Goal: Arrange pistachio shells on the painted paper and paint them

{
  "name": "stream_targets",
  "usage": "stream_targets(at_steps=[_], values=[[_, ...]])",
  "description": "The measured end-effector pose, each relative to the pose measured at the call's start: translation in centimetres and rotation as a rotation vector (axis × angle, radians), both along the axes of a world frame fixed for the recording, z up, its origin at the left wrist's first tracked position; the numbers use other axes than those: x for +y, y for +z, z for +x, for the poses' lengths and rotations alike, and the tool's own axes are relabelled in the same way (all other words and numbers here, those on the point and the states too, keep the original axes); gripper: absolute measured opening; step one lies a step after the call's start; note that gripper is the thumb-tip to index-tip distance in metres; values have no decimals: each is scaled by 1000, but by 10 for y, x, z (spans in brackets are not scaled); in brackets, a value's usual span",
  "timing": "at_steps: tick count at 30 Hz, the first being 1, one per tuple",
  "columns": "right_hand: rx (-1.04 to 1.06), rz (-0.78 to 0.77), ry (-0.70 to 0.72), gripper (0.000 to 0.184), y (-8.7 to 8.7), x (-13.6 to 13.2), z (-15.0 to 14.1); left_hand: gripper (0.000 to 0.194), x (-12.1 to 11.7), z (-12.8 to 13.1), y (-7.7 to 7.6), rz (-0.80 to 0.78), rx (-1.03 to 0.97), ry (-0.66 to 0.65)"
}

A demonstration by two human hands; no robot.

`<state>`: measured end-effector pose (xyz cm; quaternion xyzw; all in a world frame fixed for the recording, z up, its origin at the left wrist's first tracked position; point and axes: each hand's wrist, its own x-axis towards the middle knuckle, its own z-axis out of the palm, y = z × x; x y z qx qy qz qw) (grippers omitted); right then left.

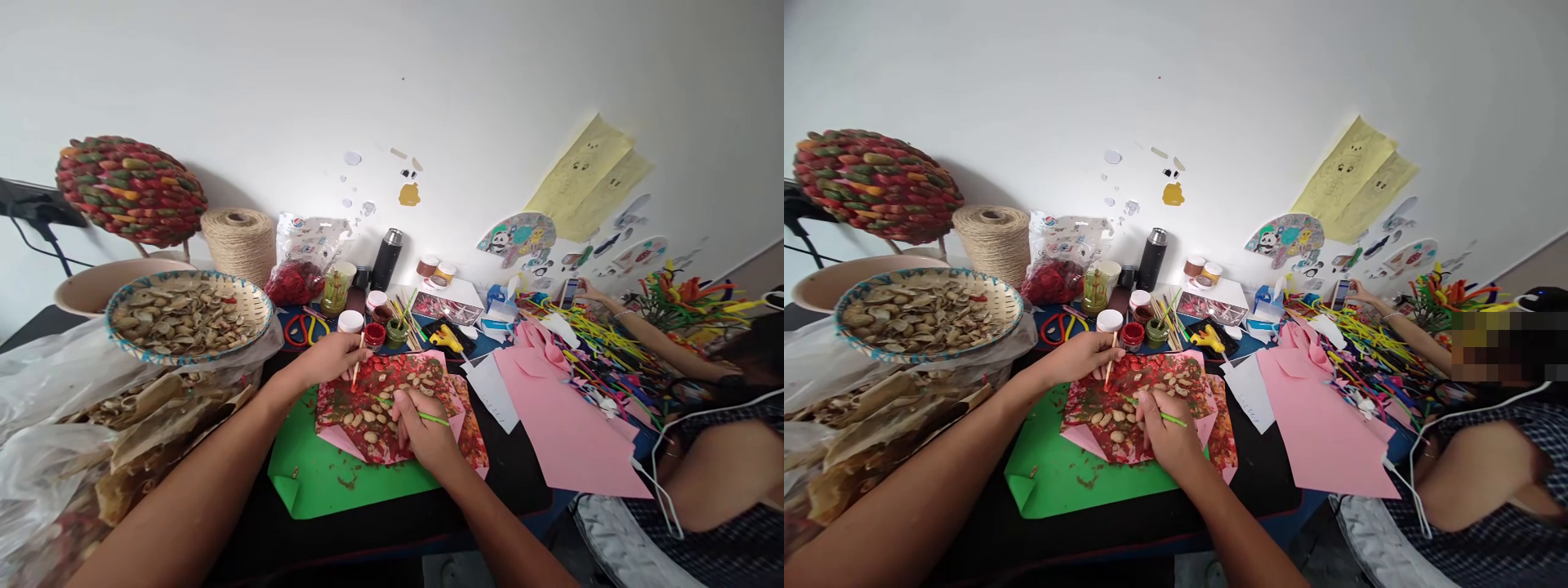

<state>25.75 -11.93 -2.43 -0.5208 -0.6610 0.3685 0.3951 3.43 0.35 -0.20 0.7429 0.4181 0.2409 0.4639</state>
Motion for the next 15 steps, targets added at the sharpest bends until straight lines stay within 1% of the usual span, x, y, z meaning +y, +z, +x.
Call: stream_targets(at_steps=[3, 8, 15], values=[[43, -26, -5, 58, 1, 0, -3, 56, 0, 0, 0, 9, 6, 13], [-53, 5, 36, 56, 6, -2, -11, 58, 0, -2, 0, 17, 6, 15], [24, 11, -6, 56, -1, 5, -7, 58, 0, 0, 0, 39, -52, 29]])
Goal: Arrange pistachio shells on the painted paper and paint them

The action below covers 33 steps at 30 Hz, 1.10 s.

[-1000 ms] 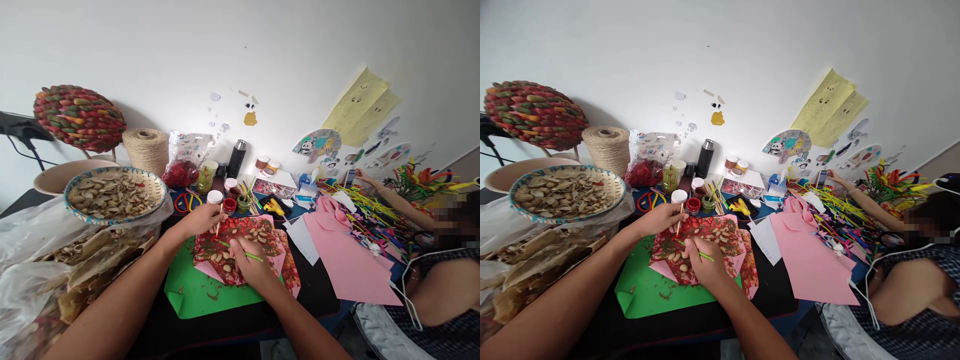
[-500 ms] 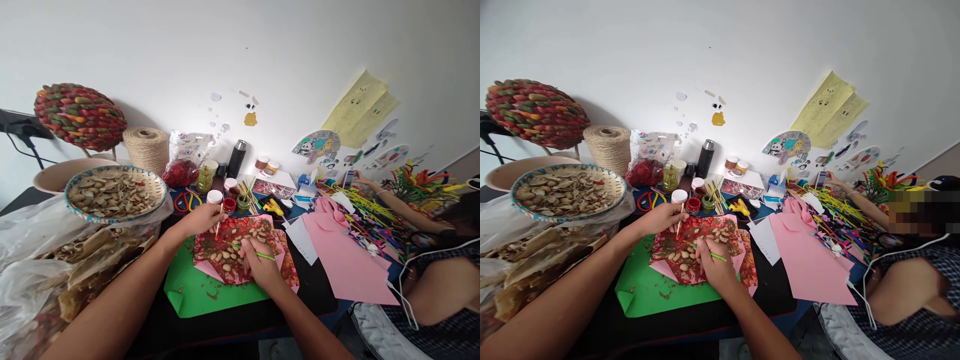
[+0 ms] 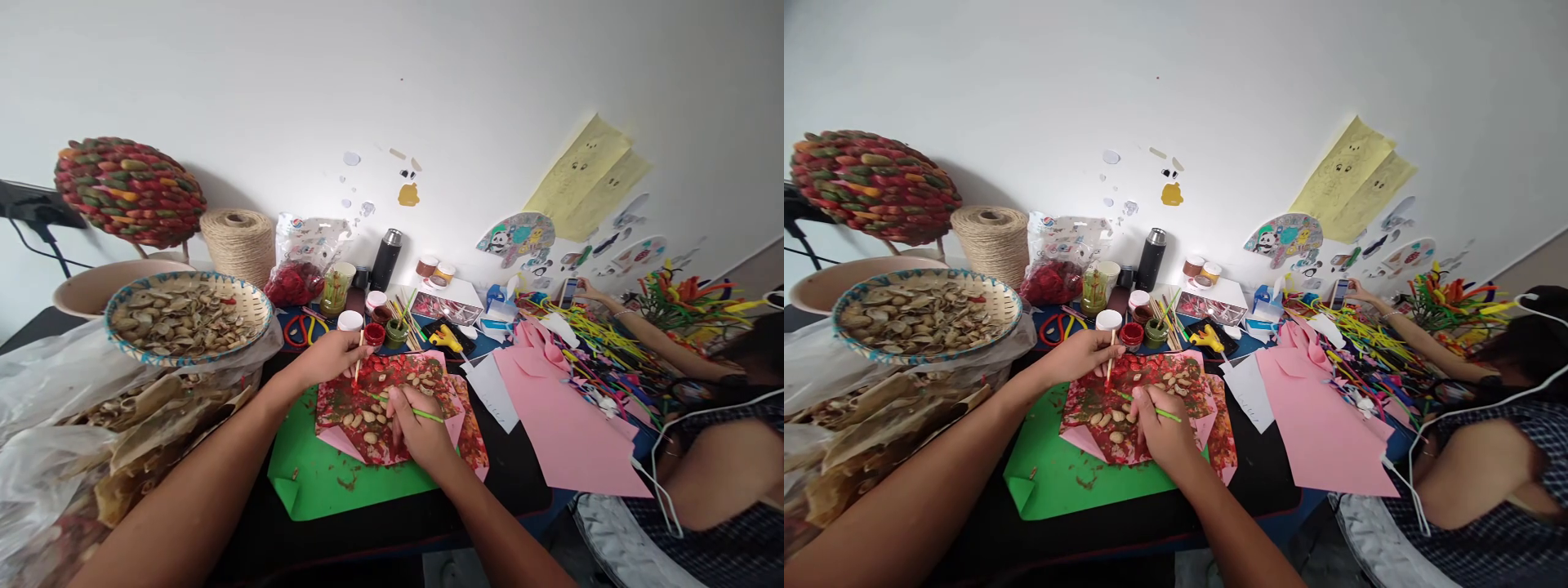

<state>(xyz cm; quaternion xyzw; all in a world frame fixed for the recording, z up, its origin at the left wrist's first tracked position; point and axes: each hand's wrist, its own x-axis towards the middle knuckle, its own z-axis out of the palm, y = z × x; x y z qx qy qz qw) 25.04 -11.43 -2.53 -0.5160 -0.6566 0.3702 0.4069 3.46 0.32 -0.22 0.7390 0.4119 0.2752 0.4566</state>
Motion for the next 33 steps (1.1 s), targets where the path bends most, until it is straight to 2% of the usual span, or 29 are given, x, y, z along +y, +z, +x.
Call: stream_targets(at_steps=[9, 13, 18, 26, 33], values=[[32, -13, 12, 58, -5, -6, 5, 55, 0, 2, -2, -16, -8, -9], [105, -29, -49, 60, -5, -9, 19, 52, 1, 2, -5, 23, 16, -43], [187, -49, -149, 59, -1, -8, 34, 50, 3, 5, -11, 22, -67, -34], [161, 2, -225, 60, 2, 0, 40, 41, -4, 26, -24, 330, -45, 5], [124, -9, -198, 58, -3, 3, 37, 39, -6, 28, -26, 405, 26, 50]])
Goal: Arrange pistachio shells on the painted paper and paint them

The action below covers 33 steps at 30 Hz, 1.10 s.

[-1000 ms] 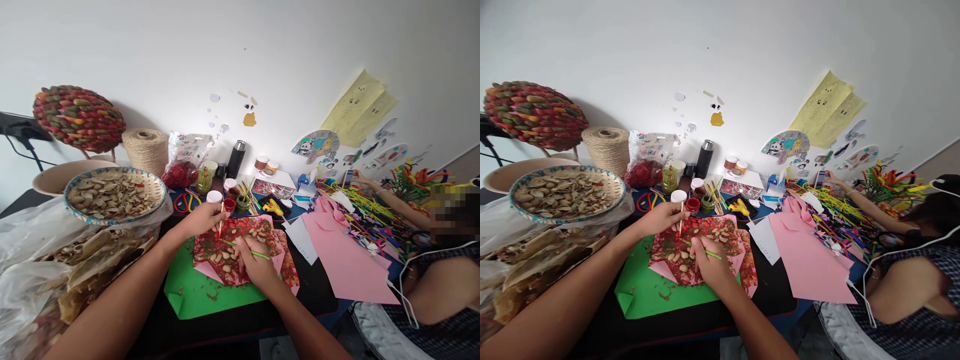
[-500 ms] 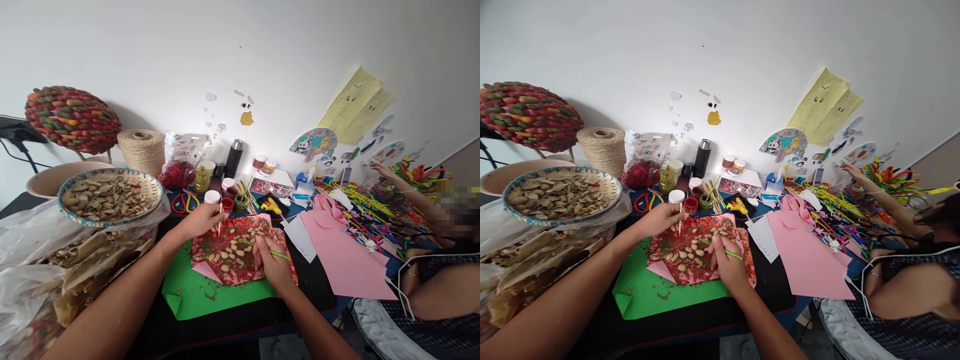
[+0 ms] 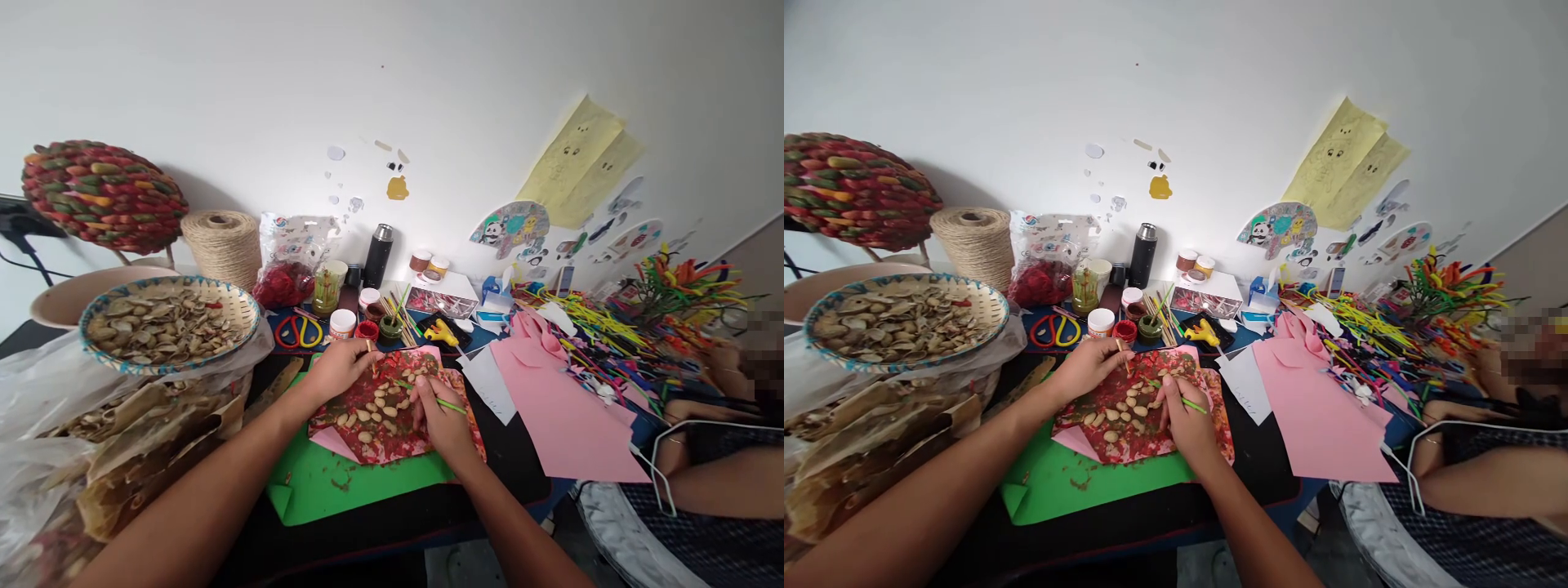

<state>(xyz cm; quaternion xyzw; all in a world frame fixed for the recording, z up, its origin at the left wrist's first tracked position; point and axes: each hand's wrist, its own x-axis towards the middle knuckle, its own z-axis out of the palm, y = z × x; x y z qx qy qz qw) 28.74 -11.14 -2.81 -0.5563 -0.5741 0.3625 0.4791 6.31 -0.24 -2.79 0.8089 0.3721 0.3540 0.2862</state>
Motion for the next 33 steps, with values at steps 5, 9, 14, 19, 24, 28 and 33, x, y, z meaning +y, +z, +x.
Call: stream_targets(at_steps=[5, 9, 14, 19, 24, 28, 33], values=[[7, -34, 20, 59, 3, 1, -7, 39, 2, -4, 2, 2, 51, 32], [-4, -11, 44, 58, 5, 0, -12, 41, 3, -6, 3, 8, 46, 42], [0, 11, 84, 59, 6, 0, -17, 43, 4, -10, 8, 31, 36, 65], [-7, -20, 97, 60, 6, -1, -22, 43, 3, -14, 15, 9, -66, 116], [-20, -10, 64, 62, 3, -2, -18, 40, 2, -9, 8, 6, 23, 8], [31, -1, 26, 60, 4, -7, -5, 39, 3, -7, 2, 5, 62, -4], [80, -29, -26, 64, 12, -17, 12, 38, 3, -8, 3, -13, 51, -16]])
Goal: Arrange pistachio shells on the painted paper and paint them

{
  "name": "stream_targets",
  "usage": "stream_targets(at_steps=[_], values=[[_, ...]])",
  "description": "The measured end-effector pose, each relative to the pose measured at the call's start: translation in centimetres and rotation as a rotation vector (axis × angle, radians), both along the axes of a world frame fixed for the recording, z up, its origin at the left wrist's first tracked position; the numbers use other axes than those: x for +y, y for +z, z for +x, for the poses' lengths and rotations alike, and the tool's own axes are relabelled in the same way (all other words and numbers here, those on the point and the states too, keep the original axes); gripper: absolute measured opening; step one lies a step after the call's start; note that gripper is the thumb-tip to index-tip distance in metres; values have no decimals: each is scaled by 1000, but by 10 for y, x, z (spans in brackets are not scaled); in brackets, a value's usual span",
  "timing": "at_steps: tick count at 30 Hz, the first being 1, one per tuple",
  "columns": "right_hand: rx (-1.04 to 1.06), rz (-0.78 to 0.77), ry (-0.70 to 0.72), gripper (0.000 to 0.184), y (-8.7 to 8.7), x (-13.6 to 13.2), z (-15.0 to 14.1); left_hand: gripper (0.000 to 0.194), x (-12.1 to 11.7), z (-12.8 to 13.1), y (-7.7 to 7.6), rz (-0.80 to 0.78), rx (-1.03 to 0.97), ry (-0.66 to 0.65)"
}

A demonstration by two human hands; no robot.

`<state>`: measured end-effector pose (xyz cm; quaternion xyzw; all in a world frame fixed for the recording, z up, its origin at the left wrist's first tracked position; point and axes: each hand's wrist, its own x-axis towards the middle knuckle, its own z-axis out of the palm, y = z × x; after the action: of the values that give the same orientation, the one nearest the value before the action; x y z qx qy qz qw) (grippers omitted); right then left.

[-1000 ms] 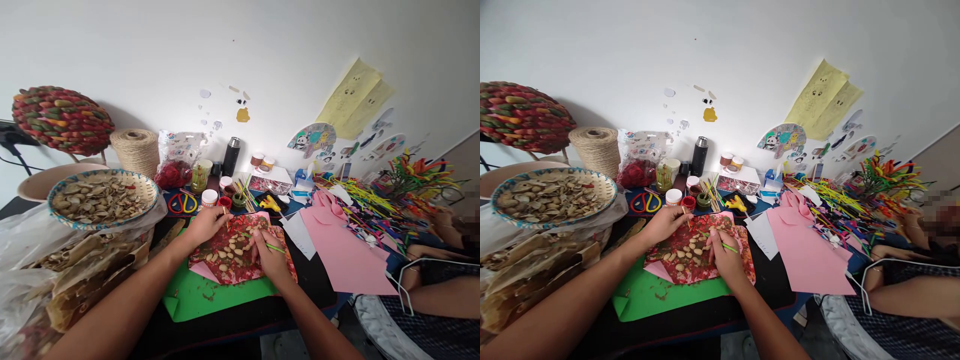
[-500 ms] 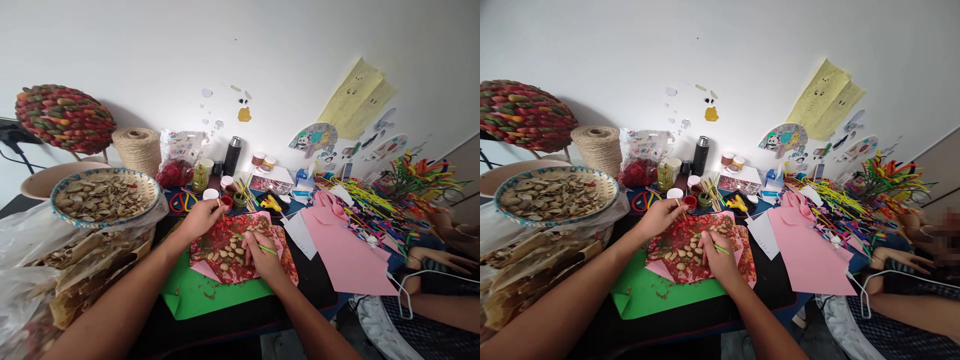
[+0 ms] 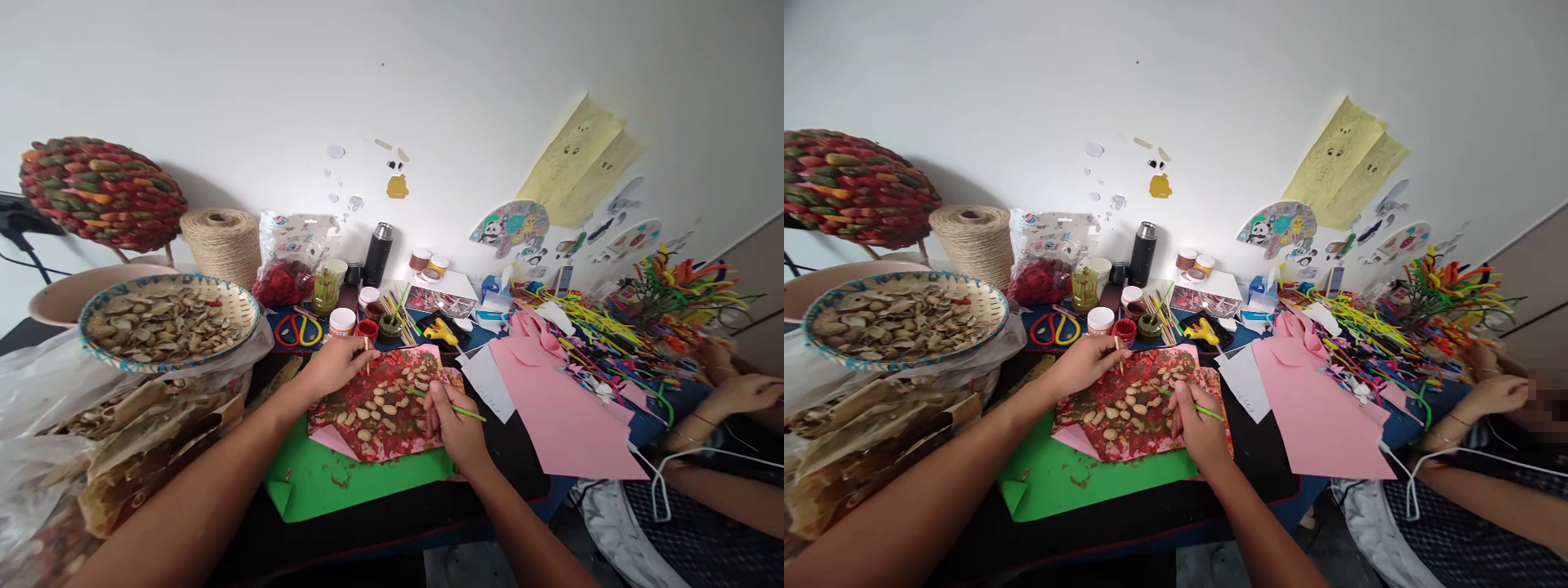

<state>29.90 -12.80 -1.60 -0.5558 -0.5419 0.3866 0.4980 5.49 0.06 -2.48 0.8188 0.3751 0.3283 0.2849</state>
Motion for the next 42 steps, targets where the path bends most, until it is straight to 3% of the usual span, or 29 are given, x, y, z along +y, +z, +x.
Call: stream_targets(at_steps=[5, 12, 20, 30, 36, 42], values=[[-1, -38, -5, 65, 2, -3, 6, 39, -4, 3, 5, -45, -75, -30], [-18, -24, 51, 62, -5, 2, -10, 44, -9, 6, 11, -88, -94, -62], [-75, -16, 101, 61, -12, 8, -17, 39, -6, 4, 6, -35, -21, -39], [-3, -26, 40, 61, -7, 10, -14, 44, -6, 7, 3, -39, -3, -44], [-138, 26, 93, 59, -9, 14, -24, 42, -6, 5, 7, -36, -91, 25], [-174, 12, 119, 57, -11, 12, -20, 38, -3, 3, 2, -25, -24, 4]])
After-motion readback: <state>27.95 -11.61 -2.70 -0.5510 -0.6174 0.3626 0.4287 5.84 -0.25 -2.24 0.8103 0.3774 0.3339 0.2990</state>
